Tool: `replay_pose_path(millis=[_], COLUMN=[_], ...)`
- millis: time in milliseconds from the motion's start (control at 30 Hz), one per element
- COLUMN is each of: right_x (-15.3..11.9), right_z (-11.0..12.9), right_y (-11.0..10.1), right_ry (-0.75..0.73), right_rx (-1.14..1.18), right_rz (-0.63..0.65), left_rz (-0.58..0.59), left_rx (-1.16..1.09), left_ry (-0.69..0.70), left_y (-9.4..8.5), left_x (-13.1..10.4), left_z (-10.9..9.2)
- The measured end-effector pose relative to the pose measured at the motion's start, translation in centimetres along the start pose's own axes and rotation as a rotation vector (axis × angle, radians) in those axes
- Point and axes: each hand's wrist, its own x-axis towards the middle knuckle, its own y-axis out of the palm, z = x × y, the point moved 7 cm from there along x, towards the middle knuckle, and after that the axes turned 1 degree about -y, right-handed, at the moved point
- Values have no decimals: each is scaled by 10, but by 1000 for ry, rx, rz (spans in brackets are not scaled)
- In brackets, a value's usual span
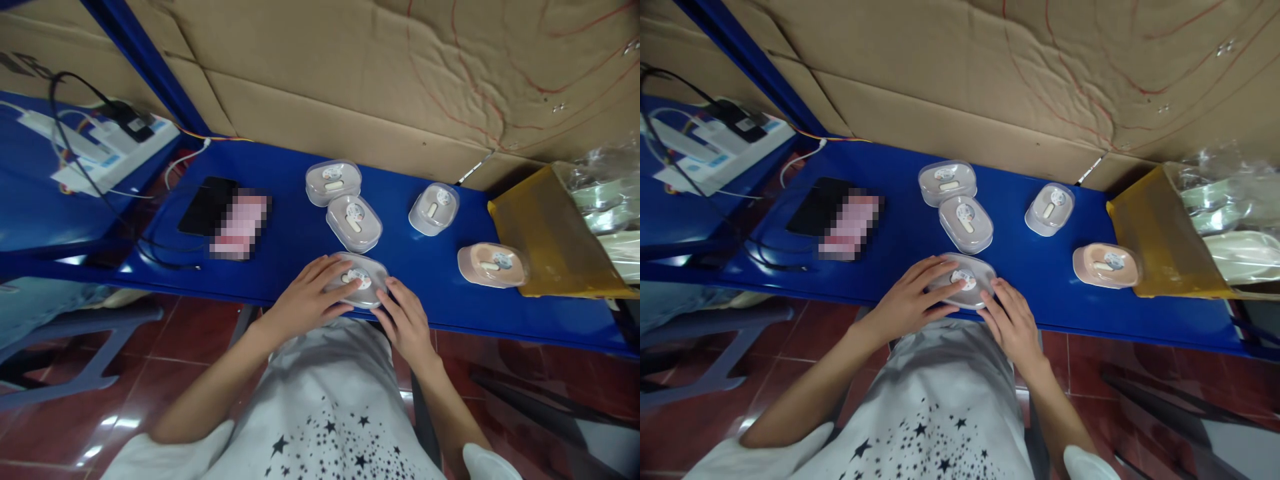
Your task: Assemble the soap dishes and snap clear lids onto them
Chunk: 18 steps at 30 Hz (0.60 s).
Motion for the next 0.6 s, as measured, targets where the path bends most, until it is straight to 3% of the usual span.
replay_pose_path(millis=[200, 333, 433, 500, 600], right_x=[7, 26, 33, 31, 10], right_z=[-6, -9, -13, -25, -65], right_y=[-1, 3, 1, -14, -58], right_ry=[38, 56, 52, 91, 250], right_rx=[50, -2, -55, -106, -272], right_rz=[25, 105, 184, 154, -11], left_rz=[-8, -35, -123, -172, -171], left_rx=[-28, 52, 186, 270, 294], left_ry=[-6, -99, -189, -265, -347], left_y=[-1, -2, -14, -25, -35], left_x=[9, 7, -6, -15, -21], left_z=[5, 6, 7, 13, 31])
